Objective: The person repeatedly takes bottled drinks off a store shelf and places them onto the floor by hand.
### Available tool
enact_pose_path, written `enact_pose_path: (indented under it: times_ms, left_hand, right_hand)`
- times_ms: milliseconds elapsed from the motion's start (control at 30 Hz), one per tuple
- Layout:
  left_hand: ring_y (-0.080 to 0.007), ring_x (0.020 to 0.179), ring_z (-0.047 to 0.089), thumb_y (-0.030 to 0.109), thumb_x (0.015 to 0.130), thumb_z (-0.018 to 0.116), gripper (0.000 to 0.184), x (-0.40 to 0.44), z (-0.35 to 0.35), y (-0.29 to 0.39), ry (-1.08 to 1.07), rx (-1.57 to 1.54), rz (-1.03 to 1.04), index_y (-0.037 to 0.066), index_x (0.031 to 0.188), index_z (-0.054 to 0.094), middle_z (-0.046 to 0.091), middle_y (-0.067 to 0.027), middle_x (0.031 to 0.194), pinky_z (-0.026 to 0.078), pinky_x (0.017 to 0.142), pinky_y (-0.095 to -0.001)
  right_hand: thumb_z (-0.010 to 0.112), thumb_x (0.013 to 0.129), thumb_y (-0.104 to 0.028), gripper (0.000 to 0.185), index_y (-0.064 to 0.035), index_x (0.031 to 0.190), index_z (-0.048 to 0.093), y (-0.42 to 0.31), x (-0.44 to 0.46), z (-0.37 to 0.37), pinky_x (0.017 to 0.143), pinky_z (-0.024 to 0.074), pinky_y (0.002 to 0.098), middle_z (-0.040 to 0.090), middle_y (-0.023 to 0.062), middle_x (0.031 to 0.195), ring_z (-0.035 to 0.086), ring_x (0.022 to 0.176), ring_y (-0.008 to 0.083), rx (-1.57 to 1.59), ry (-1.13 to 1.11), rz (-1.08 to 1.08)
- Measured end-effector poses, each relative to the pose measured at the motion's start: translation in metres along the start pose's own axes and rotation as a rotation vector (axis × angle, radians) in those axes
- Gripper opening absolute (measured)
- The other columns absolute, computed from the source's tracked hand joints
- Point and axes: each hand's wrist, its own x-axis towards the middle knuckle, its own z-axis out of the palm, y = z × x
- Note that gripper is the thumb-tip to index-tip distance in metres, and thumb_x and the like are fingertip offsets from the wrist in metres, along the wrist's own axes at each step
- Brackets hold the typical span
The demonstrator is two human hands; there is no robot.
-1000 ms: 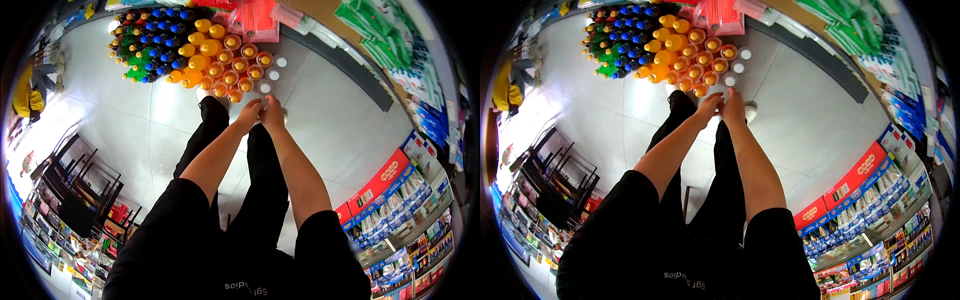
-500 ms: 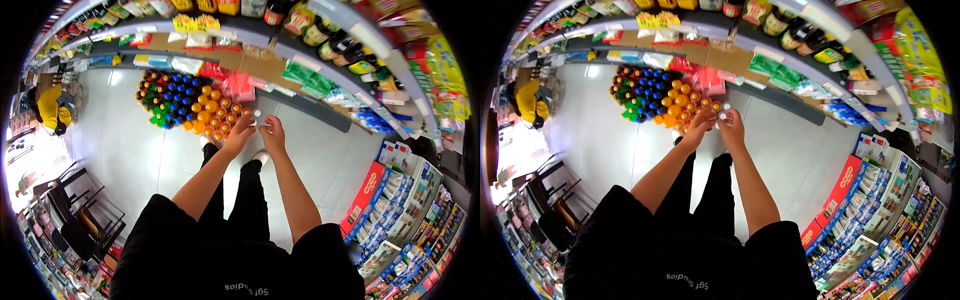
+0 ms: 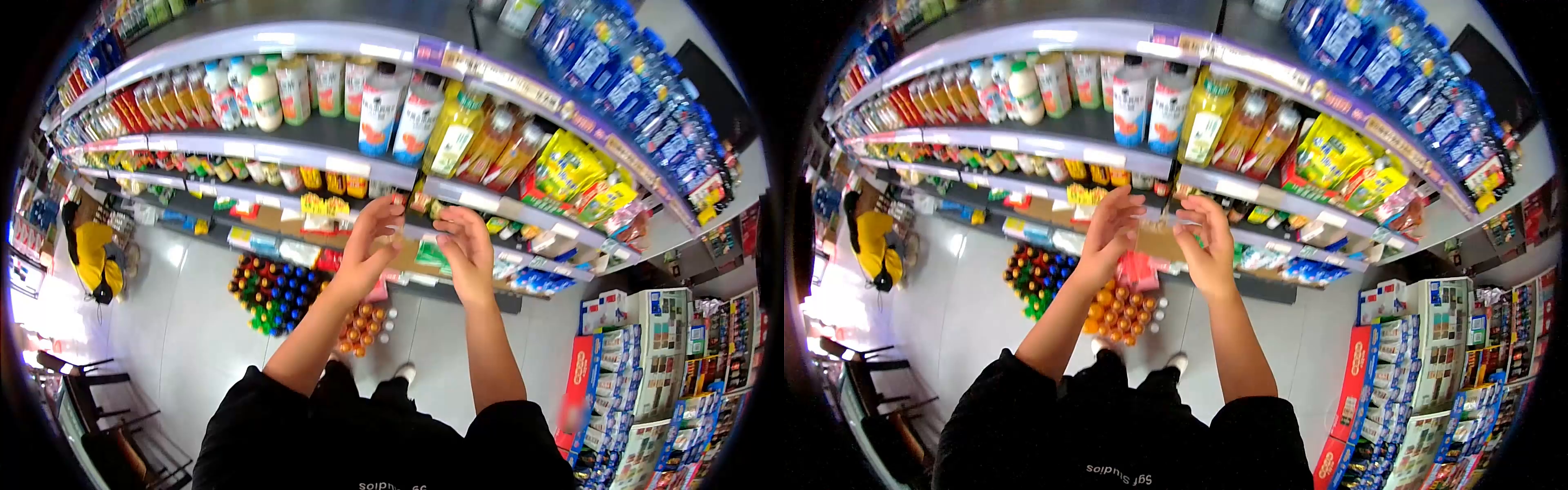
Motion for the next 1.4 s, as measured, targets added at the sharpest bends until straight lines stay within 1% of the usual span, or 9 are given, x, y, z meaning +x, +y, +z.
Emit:
enact_pose_path:
  times_ms: [133,467,733,900,967,1033,1133,1300,1400]
  left_hand:
    - [-0.021,0.109,0.046,0.001,0.071,0.049,0.063,0.026,-0.009,0.049,-0.015,0.053,0.163,0.004,0.131,0.032,0.046,-0.0103,0.122,0.035,0.094,-0.0337]
    - [-0.0193,0.105,0.049,-0.001,0.076,0.054,0.055,0.097,-0.025,0.115,-0.178,0.082,0.424,0.004,0.127,0.034,0.047,-0.0115,0.119,0.037,0.091,-0.0341]
    - [-0.0199,0.11,0.044,0.0,0.074,0.056,0.057,0.179,-0.007,0.16,-0.265,0.25,0.507,0.007,0.127,0.035,0.044,-0.0118,0.122,0.036,0.092,-0.0335]
    - [-0.0208,0.11,0.044,0.002,0.076,0.056,0.055,0.259,0.016,0.156,-0.247,0.339,0.608,0.008,0.127,0.036,0.043,-0.012,0.123,0.039,0.089,-0.0322]
    - [-0.021,0.11,0.045,0.003,0.076,0.056,0.055,0.292,0.032,0.159,-0.205,0.256,0.51,0.007,0.127,0.036,0.042,-0.0123,0.123,0.041,0.087,-0.031]
    - [-0.0215,0.109,0.045,0.005,0.076,0.056,0.054,0.331,0.045,0.158,-0.151,0.286,0.504,0.005,0.126,0.036,0.042,-0.0135,0.123,0.043,0.084,-0.0305]
    - [-0.0268,0.102,0.05,0.022,0.069,0.067,0.063,0.398,0.06,0.146,-0.076,0.264,0.502,-0.001,0.121,0.039,0.046,-0.0191,0.119,0.045,0.081,-0.0357]
    - [-0.0277,0.099,0.055,0.024,0.068,0.068,0.065,0.458,0.088,0.133,0.026,0.291,0.481,-0.004,0.12,0.041,0.051,-0.0203,0.116,0.044,0.083,-0.0351]
    - [-0.0296,0.109,0.052,0.025,0.068,0.07,0.064,0.504,0.092,0.107,-0.005,0.338,0.536,-0.004,0.119,0.043,0.055,-0.021,0.114,0.041,0.089,-0.0351]
  right_hand:
    - [0.055,0.079,0.005,0.042,-0.0042,0.118,0.043,-0.061,0.022,0.015,0.08,0.0434,0.0275,0.051,0.0077,0.111,0.052,0.1,0.0169,-0.036,-0.021,-0.094]
    - [0.06,0.078,0.002,0.046,-0.0059,0.12,0.043,-0.136,0.079,0.033,0.076,0.044,0.0266,0.049,0.0089,0.116,0.051,0.1,0.0164,-0.281,-0.04,-0.349]
    - [0.063,0.076,-0.005,0.044,-0.005,0.116,0.046,-0.186,0.176,0.02,0.074,0.0453,0.0281,0.05,0.0085,0.112,0.054,0.092,0.0157,-0.378,0.003,-0.423]
    - [0.066,0.071,-0.016,0.045,-0.0037,0.111,0.051,-0.212,0.262,-0.002,0.079,0.0456,0.0334,0.051,0.0146,0.111,0.055,0.093,0.0256,-0.773,0.08,-0.632]
    - [0.065,0.07,-0.019,0.046,-0.0038,0.111,0.051,-0.221,0.294,-0.009,0.08,0.0455,0.0354,0.052,0.0173,0.11,0.055,0.094,0.0295,-0.95,0.109,-0.727]
    - [0.063,0.068,-0.024,0.05,-0.0046,0.113,0.051,-0.229,0.323,-0.011,0.083,0.045,0.0382,0.051,0.0212,0.11,0.054,0.098,0.0346,-1.151,0.176,-0.633]
    - [0.062,0.069,-0.025,0.05,-0.0051,0.113,0.052,-0.249,0.352,-0.015,0.085,0.0449,0.0411,0.052,0.0186,0.112,0.053,0.102,0.034,-1.364,0.229,-0.52]
    - [0.062,0.068,-0.027,0.053,-0.006,0.116,0.051,-0.254,0.404,-0.023,0.084,0.046,0.0417,0.053,0.0152,0.111,0.052,0.105,0.0329,-1.662,0.279,-0.349]
    - [0.064,0.067,-0.031,0.057,-0.006,0.117,0.051,-0.247,0.425,-0.022,0.087,0.0423,0.044,0.052,0.013,0.116,0.048,0.111,0.0299,-1.801,0.292,-0.262]
